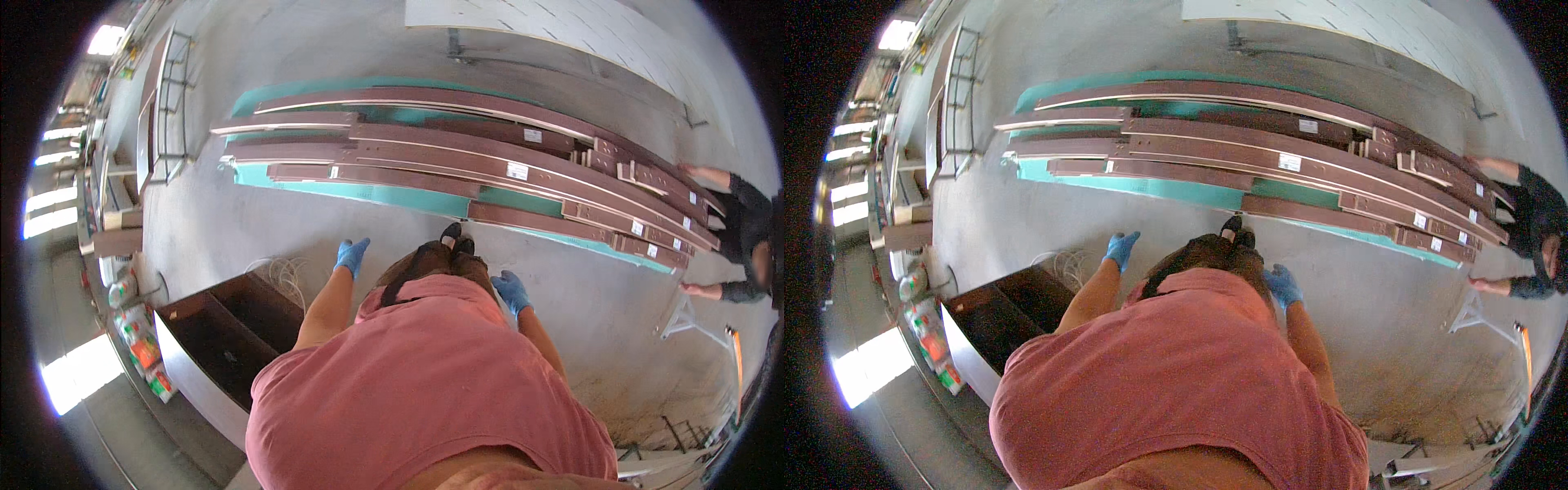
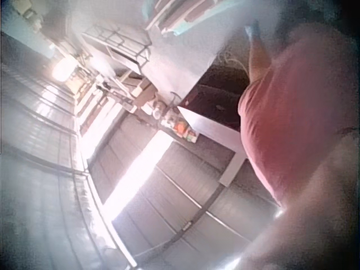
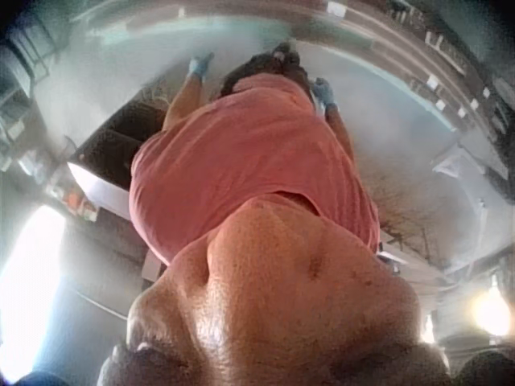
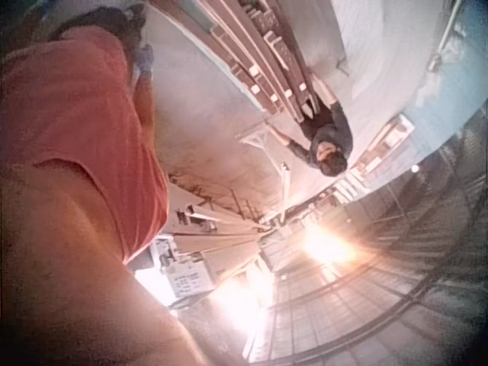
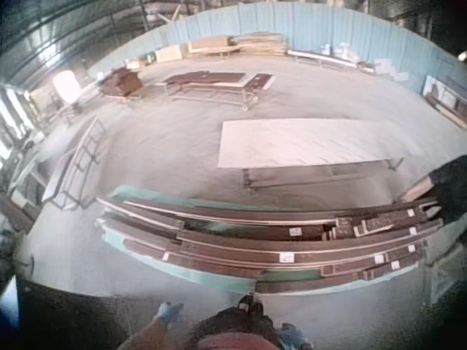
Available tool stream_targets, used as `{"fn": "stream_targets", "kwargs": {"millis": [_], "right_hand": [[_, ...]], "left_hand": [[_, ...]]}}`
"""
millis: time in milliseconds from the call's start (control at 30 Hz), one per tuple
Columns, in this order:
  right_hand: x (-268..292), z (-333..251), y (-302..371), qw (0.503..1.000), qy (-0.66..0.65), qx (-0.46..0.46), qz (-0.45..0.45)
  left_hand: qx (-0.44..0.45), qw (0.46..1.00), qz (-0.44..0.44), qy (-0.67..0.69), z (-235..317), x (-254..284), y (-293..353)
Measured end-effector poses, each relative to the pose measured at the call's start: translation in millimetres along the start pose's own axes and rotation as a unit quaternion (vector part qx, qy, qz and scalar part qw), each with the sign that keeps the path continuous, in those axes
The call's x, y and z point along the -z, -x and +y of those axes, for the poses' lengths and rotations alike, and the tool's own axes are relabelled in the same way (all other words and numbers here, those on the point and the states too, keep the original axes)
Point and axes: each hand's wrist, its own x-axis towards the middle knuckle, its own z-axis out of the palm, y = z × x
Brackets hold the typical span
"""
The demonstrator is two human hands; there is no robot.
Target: The person picks up long wooden planks from a workbench and places them onto a stack on a nearby rack. The person then moves a large white board from the floor to a workbench.
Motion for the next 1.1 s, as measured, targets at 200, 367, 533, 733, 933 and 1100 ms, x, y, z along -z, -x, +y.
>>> {"fn": "stream_targets", "kwargs": {"millis": [200,367,533,733,933,1100], "right_hand": [[-36.3,-55.6,-18.7,0.998,0.049,0.02,0.025],[-102.9,-110.5,-64.2,0.998,-0.043,0.029,0.044],[-198.6,-186.3,-126.7,0.984,-0.135,-0.075,0.085],[-327.8,-237.8,-211.8,0.852,-0.384,-0.192,0.301],[-372.0,-339.0,-259.4,0.74,-0.425,-0.266,0.448],[-390.5,-314.8,-272.6,0.678,-0.446,-0.231,0.537]], "left_hand": [[-0.022,0.997,0.005,-0.079,-44.3,58.5,-38.1],[-0.046,0.992,0.055,-0.104,-48.8,146.8,-158.7],[0.026,0.993,0.043,0.108,-15.5,260.8,-269.4],[0.162,0.957,0.043,0.237,-16.1,424.6,-397.0],[0.236,0.937,0.015,0.256,-20.2,524.6,-518.8],[0.252,0.931,-0.021,0.262,11.7,538.0,-569.2]]}}
